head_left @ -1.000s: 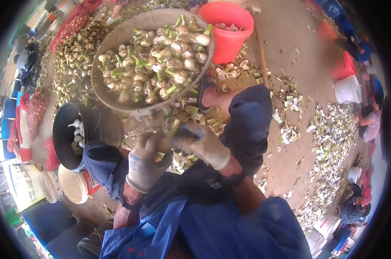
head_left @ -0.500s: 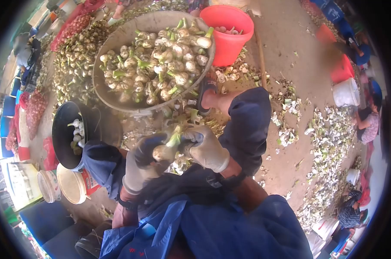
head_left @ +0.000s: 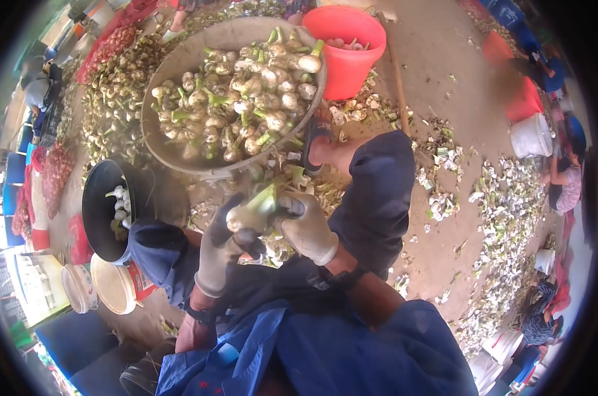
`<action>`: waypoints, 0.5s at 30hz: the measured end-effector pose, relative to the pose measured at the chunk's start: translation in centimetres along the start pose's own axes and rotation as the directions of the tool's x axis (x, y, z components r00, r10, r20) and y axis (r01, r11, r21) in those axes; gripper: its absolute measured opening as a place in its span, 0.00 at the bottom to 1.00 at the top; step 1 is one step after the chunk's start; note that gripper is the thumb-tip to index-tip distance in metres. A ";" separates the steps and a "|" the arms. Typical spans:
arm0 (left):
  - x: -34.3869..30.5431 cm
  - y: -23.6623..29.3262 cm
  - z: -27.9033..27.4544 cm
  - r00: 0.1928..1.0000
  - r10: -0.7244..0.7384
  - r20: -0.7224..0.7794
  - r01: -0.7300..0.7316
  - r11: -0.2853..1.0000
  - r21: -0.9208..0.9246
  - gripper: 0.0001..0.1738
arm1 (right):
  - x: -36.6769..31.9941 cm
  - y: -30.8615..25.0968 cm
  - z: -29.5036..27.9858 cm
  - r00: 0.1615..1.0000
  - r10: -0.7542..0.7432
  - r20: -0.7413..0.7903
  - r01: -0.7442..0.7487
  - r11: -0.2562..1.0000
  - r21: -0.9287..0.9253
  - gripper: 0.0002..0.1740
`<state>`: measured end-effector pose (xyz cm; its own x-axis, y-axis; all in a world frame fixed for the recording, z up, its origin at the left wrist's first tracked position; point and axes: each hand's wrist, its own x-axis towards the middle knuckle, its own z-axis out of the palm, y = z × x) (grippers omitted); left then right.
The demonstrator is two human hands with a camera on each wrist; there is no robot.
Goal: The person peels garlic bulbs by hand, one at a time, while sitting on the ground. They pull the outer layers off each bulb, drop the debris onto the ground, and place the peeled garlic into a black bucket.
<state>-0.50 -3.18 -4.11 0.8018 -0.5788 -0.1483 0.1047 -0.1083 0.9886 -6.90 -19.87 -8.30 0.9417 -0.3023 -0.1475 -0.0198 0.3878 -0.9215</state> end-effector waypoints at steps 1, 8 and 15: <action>0.0 0.0 -0.5 0.986 -0.162 0.032 0.163 0.986 -0.029 0.49 | 0.0 0.1 -0.1 0.998 -0.003 0.056 0.007 0.997 -0.074 0.15; -0.4 0.1 -1.0 0.920 -0.309 0.240 0.388 0.646 -0.657 0.45 | -1.3 -2.1 -2.8 0.934 0.159 0.321 -0.296 0.845 0.445 0.20; 0.3 -0.7 -3.6 0.972 -0.223 0.078 0.235 0.939 -0.251 0.26 | -2.2 -0.4 -3.2 0.989 -0.093 0.118 0.100 0.993 -0.055 0.20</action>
<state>1.76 -0.34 -4.73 0.7098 -0.6016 -0.3664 0.4350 -0.0347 0.8997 -10.00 -22.19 -8.78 0.9725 -0.2322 -0.0178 0.0560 0.3075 -0.9499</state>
